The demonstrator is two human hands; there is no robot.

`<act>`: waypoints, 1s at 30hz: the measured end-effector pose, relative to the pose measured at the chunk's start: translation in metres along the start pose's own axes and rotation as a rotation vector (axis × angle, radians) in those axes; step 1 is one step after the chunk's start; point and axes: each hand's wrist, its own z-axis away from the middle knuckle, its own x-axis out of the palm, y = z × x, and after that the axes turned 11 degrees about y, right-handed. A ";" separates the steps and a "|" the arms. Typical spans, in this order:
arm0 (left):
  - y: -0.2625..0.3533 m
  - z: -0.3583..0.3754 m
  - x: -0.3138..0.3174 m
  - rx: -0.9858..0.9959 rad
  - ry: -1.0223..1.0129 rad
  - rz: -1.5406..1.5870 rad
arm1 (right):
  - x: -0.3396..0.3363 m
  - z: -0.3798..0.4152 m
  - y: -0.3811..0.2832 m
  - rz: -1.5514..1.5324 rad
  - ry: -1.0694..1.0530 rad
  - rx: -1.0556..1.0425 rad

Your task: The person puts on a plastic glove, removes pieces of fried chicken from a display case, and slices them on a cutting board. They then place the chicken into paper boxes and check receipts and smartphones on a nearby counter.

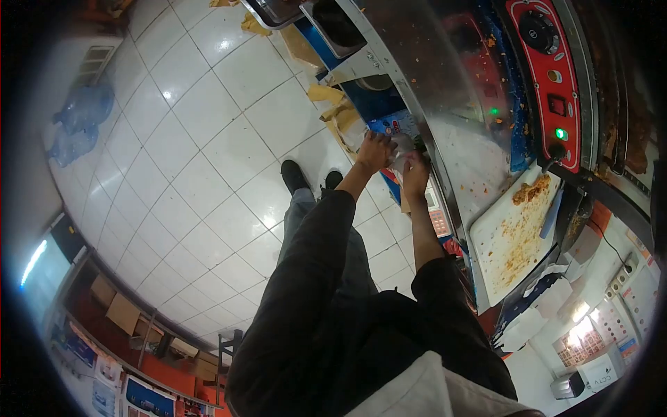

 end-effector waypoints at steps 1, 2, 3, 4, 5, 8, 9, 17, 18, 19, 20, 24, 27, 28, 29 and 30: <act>0.000 0.002 0.007 -0.002 0.002 0.000 | -0.003 -0.002 0.001 0.000 0.000 -0.003; -0.001 0.003 0.014 0.025 0.035 -0.062 | -0.006 -0.002 0.002 0.006 0.008 -0.141; 0.000 0.003 0.012 0.053 0.067 -0.122 | -0.005 -0.002 0.010 0.013 0.016 -0.277; 0.001 0.002 0.012 0.053 0.068 -0.120 | -0.001 -0.001 0.017 0.015 0.016 -0.277; 0.000 0.001 0.011 0.011 0.056 -0.089 | 0.005 -0.001 0.022 0.006 0.019 -0.232; -0.004 -0.006 -0.010 -0.088 0.015 0.023 | 0.013 -0.007 0.032 -0.082 0.023 -0.132; -0.007 -0.007 -0.015 -0.150 -0.011 0.104 | 0.013 -0.007 0.032 -0.161 0.024 -0.080; -0.016 -0.004 -0.025 -0.339 0.182 0.550 | -0.044 -0.022 -0.043 -0.208 -0.341 0.034; -0.014 -0.005 -0.027 -0.360 0.188 0.578 | -0.031 -0.017 -0.034 -0.096 -0.124 -0.196; -0.012 -0.005 -0.027 -0.362 0.190 0.577 | -0.017 -0.013 -0.025 0.015 0.095 -0.424; -0.011 -0.004 -0.026 -0.368 0.212 0.595 | -0.006 -0.013 -0.012 0.013 0.093 -0.426; 0.003 0.007 -0.034 -0.413 0.407 0.434 | 0.016 -0.031 0.037 -0.190 -0.198 0.132; 0.002 0.012 -0.009 -0.621 0.296 0.680 | 0.013 -0.036 0.040 -0.358 -0.236 0.210; 0.003 0.009 -0.005 -0.622 0.300 0.682 | 0.011 -0.038 0.039 -0.455 -0.261 0.181; 0.005 0.006 0.000 -0.656 0.331 0.723 | 0.009 -0.041 0.038 -0.452 -0.264 0.179; 0.009 0.004 -0.004 -0.691 0.359 0.764 | 0.006 -0.043 0.038 -0.435 -0.313 0.141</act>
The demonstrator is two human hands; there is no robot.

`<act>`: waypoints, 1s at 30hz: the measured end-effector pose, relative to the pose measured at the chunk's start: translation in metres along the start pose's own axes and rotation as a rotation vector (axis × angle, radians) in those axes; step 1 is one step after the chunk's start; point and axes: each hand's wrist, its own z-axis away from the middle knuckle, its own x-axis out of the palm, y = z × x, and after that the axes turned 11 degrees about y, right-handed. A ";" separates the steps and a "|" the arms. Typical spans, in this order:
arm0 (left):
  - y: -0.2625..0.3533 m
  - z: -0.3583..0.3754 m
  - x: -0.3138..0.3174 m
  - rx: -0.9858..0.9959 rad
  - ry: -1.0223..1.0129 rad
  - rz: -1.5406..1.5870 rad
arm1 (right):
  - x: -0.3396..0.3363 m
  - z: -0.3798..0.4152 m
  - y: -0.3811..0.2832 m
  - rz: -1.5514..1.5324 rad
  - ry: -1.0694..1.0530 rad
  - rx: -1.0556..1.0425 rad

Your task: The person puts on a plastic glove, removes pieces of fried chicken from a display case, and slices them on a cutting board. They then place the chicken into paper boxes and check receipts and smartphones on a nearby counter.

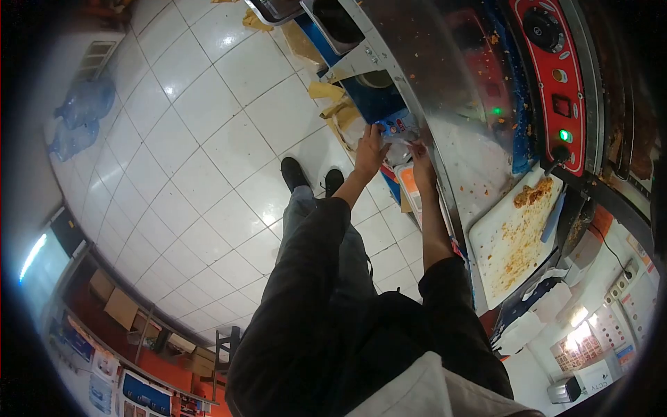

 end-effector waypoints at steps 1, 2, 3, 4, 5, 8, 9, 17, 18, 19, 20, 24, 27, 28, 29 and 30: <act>0.005 0.002 -0.001 -0.008 -0.002 0.003 | -0.003 0.002 -0.001 0.026 -0.054 -0.019; 0.011 0.002 -0.001 0.102 0.009 -0.086 | -0.006 0.004 -0.003 0.032 -0.057 -0.014; 0.022 -0.001 -0.005 0.218 0.023 -0.176 | -0.008 0.001 0.006 0.016 -0.044 -0.118; 0.030 -0.004 -0.008 0.217 0.025 -0.174 | -0.008 -0.003 0.012 -0.004 -0.031 -0.223; 0.037 -0.004 -0.012 0.342 0.008 -0.204 | -0.006 -0.007 0.017 -0.005 -0.032 -0.223; 0.031 -0.012 -0.014 0.511 -0.142 -0.291 | -0.008 -0.009 0.007 -0.305 -0.066 -0.316; 0.028 -0.016 -0.012 0.555 -0.271 -0.342 | -0.020 -0.002 -0.016 -0.122 -0.028 -0.278; 0.044 -0.029 -0.016 0.660 -0.267 -0.370 | -0.028 0.014 -0.049 -0.120 0.216 0.008; 0.044 -0.030 -0.014 0.646 -0.252 -0.394 | -0.025 0.017 -0.048 -0.146 0.230 0.038; 0.045 -0.030 -0.014 0.646 -0.251 -0.392 | -0.021 0.018 -0.039 -0.173 0.246 0.064; 0.045 -0.031 -0.015 0.595 -0.281 -0.330 | -0.015 0.021 -0.028 -0.172 0.246 0.063; 0.061 -0.036 -0.029 0.336 -0.388 -0.142 | 0.005 0.036 -0.005 -0.184 0.339 0.030; 0.050 -0.037 -0.025 0.301 -0.391 0.081 | 0.013 0.043 -0.029 -0.447 0.312 0.181; 0.045 -0.037 -0.024 0.298 -0.391 0.078 | 0.016 0.044 -0.034 -0.532 0.347 0.219; 0.041 -0.037 -0.022 0.324 -0.373 0.151 | 0.017 0.044 -0.039 -0.533 0.345 0.223; 0.040 -0.037 -0.022 0.350 -0.356 0.225 | 0.017 0.045 -0.044 -0.459 0.338 0.304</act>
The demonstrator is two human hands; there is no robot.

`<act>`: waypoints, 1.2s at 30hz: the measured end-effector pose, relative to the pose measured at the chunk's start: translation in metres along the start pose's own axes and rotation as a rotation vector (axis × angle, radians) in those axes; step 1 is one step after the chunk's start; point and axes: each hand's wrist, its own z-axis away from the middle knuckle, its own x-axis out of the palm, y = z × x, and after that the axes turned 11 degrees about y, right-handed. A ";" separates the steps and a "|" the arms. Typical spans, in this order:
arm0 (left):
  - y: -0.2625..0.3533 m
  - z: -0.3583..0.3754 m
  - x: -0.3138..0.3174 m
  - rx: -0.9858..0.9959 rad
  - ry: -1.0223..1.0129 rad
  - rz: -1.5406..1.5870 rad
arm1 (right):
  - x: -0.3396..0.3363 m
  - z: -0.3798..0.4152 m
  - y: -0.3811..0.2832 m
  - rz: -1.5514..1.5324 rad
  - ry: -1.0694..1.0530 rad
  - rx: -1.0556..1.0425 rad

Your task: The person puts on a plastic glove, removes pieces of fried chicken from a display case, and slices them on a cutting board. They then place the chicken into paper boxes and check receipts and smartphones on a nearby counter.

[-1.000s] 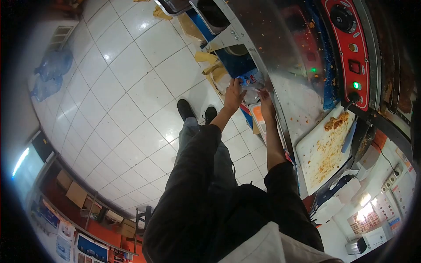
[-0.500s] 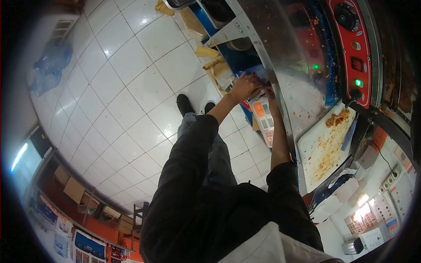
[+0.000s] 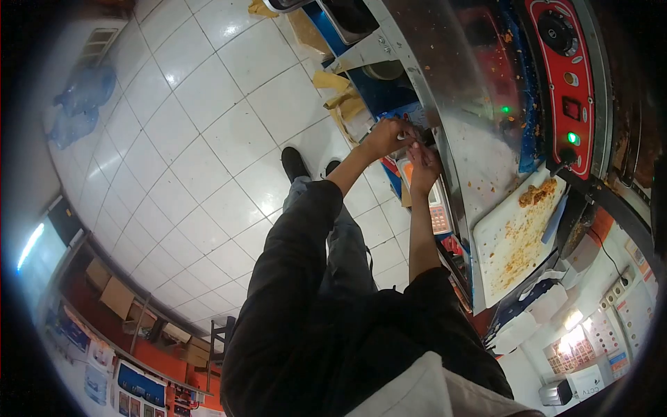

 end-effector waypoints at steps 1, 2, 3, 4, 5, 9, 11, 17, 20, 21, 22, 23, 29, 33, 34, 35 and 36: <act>-0.002 0.001 -0.001 -0.004 -0.003 0.002 | 0.001 0.003 -0.005 0.085 0.024 0.064; -0.004 0.001 -0.002 -0.018 -0.012 0.025 | 0.003 0.006 -0.010 0.087 0.028 0.067; -0.006 0.000 -0.001 -0.030 -0.021 0.049 | 0.005 0.007 -0.009 -0.069 0.017 0.075; -0.006 0.000 0.001 -0.029 -0.023 0.052 | 0.007 0.007 -0.011 -0.225 0.005 0.082; -0.007 0.001 0.002 -0.042 -0.024 0.057 | 0.006 0.004 -0.012 -0.225 0.007 0.082; -0.002 0.003 0.002 -0.071 -0.017 0.037 | -0.006 -0.010 0.014 -0.128 -0.063 -0.028; -0.001 0.002 0.000 -0.105 -0.024 0.047 | -0.008 -0.016 0.023 -0.020 -0.104 -0.141; -0.016 0.004 0.009 -0.151 0.036 0.101 | -0.002 -0.013 0.016 -0.163 -0.088 -0.085; -0.022 0.003 0.012 -0.169 0.067 0.089 | -0.004 -0.015 0.020 -0.270 -0.118 -0.044; -0.022 0.003 0.013 -0.176 0.066 0.061 | -0.006 -0.018 0.027 -0.198 -0.117 -0.098; -0.012 0.001 0.008 -0.177 0.066 0.062 | -0.009 -0.023 0.037 -0.126 -0.117 -0.152; -0.002 -0.001 0.002 -0.164 0.028 0.055 | -0.012 -0.027 0.047 -0.055 -0.116 -0.205; 0.013 -0.006 -0.007 -0.165 -0.061 0.018 | -0.009 -0.019 0.033 -0.116 -0.157 -0.071; 0.004 -0.003 -0.005 -0.207 -0.011 0.051 | -0.008 -0.021 0.038 0.010 -0.137 -0.172; 0.003 -0.003 -0.006 -0.209 -0.011 0.052 | -0.007 -0.020 0.035 -0.027 -0.148 -0.169; 0.002 -0.004 -0.007 -0.258 -0.022 0.105 | -0.005 -0.018 0.032 -0.026 -0.148 -0.168; 0.001 -0.004 -0.008 -0.308 -0.031 0.157 | -0.004 -0.017 0.029 -0.097 -0.141 -0.111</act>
